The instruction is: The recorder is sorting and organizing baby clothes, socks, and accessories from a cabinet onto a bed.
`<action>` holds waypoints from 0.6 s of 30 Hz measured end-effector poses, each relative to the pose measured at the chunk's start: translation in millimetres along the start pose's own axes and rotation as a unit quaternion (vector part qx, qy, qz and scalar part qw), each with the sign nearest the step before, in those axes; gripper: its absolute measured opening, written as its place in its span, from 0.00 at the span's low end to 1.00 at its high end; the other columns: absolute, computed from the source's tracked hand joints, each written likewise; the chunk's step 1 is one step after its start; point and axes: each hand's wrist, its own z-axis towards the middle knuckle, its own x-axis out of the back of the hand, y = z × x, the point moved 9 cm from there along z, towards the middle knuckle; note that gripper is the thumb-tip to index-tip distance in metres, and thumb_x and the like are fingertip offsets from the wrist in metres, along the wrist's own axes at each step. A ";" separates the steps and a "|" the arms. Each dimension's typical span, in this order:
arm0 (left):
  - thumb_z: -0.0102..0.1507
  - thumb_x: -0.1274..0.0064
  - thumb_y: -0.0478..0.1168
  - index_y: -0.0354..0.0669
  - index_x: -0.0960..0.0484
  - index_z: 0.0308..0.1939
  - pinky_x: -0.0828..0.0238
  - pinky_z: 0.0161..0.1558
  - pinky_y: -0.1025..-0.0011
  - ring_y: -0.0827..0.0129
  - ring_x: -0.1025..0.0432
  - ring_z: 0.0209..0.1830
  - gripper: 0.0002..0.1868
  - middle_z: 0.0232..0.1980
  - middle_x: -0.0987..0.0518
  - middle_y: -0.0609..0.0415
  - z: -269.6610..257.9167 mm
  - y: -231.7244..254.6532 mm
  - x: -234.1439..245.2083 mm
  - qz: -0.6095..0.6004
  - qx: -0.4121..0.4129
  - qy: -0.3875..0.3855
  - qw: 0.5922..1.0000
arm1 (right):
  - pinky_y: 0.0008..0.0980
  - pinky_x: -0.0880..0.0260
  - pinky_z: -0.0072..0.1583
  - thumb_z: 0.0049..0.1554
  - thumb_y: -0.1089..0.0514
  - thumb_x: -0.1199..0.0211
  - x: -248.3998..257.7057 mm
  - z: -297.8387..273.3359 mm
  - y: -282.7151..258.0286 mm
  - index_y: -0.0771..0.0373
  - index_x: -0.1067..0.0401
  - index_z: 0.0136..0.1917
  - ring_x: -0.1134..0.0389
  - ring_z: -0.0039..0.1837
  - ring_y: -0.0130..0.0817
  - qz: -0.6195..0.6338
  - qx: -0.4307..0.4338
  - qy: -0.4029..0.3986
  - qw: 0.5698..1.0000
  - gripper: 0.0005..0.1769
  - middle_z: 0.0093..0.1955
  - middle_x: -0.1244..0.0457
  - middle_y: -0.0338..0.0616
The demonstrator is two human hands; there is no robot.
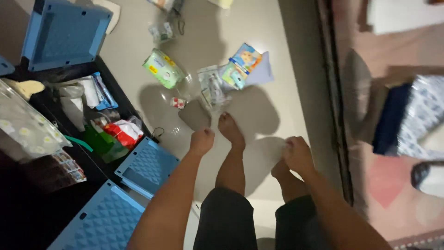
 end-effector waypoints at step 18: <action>0.63 0.48 0.47 0.43 0.20 0.49 0.27 0.52 0.57 0.54 0.22 0.49 0.16 0.49 0.17 0.48 189.9 46.0 -21.8 -0.219 0.017 0.016 0.976 | 0.37 0.31 0.63 0.44 0.51 0.21 -198.3 342.6 -53.8 0.68 0.47 0.65 0.32 0.62 0.45 0.126 -0.175 -0.009 0.976 0.47 0.62 0.36 0.54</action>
